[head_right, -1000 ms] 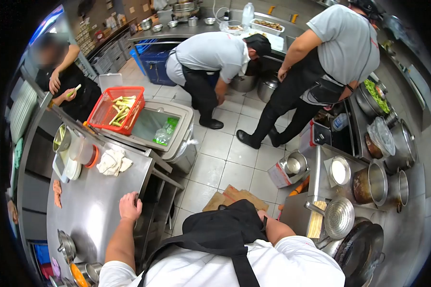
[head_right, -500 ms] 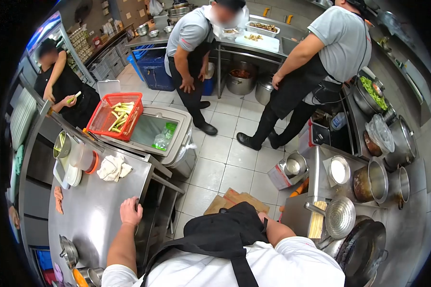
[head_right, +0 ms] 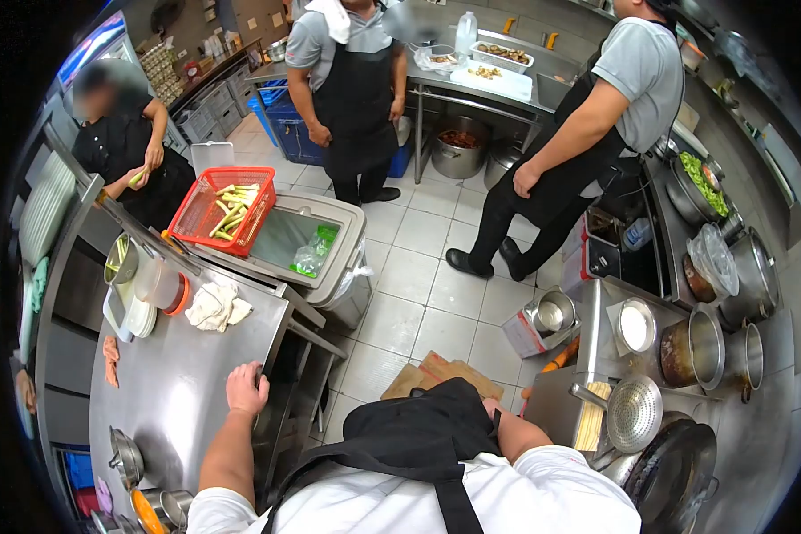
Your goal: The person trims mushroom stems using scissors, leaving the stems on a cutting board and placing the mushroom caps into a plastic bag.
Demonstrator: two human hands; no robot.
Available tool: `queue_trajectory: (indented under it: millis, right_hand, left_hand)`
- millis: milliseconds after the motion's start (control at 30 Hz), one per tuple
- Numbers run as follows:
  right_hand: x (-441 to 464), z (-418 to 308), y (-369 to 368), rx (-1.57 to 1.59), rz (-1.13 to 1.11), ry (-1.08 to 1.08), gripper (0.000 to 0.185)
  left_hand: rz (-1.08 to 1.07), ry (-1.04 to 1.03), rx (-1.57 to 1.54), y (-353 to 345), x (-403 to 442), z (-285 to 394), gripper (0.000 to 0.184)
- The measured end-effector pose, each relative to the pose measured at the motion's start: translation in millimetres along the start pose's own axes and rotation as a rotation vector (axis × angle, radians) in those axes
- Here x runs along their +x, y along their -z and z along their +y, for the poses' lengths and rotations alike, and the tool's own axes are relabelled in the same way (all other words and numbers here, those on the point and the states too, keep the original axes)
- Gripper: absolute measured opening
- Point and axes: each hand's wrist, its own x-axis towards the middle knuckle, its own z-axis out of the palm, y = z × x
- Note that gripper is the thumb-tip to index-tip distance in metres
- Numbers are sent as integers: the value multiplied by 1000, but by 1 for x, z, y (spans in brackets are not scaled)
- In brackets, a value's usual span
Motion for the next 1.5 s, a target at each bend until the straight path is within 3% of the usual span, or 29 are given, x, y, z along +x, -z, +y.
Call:
queue_trajectory:
  millis: [200, 633, 767, 800, 833, 967, 1033, 1100, 1133, 1167, 1200, 1233, 1267, 1300, 1367, 1433, 1500]
  right_hand:
    - [11, 54, -2, -96, 3, 59, 47]
    - [15, 31, 18, -319, 35, 191, 48]
    - [-12, 57, 34, -384, -1, 197, 48]
    - [-8, 52, 35, -406, -10, 203, 48]
    - [56, 4, 54, -432, -12, 218, 48]
    - [74, -32, 112, -541, 2, 318, 49]
    - [89, -55, 82, -555, -32, 407, 49]
    - [62, -19, 55, -520, -42, 385, 49]
    - [72, -16, 28, -362, 277, 345, 53]
    - [94, -18, 22, -417, 638, 269, 51]
    - [-15, -107, 59, 100, 541, -144, 49]
    - [-6, -101, 52, 201, 498, -207, 44]
    - [-38, -97, 19, 233, 459, -252, 44]
    - [-66, -114, 32, 357, 443, -227, 44]
    - [-88, -172, 93, 548, 424, -93, 46]
    - [-72, -158, 81, 945, 486, -121, 50]
    - [-51, -143, 124, 981, 518, -133, 50]
  left_hand:
    - [-2, 12, -6, 3, -1, 2, 29]
    - [1, 41, 4, 7, -1, 3, 31]
    - [-23, 62, 14, 6, -4, 2, 31]
    - [-14, 59, 18, 3, -3, 1, 31]
    - [-2, 75, 23, 4, 0, 0, 31]
    - [-95, 108, 60, 5, -6, 1, 29]
    - [32, 72, 55, 16, -13, 15, 28]
    - [156, 191, -60, 14, -11, 47, 27]
    - [68, 185, -152, 17, -5, 62, 26]
    - [-21, 173, -263, 3, 8, 86, 24]
    - [7, 32, -303, -15, 16, 120, 21]
    - [29, -70, -447, -34, 31, 153, 21]
    - [-242, 136, -624, -37, 47, 196, 27]
    - [-346, 91, -725, -86, 54, 207, 25]
    - [-665, 254, -1022, -131, 76, 258, 27]
    - [-904, 424, -1262, -100, 100, 331, 38]
    - [-1151, 99, -1415, -92, 127, 356, 35]
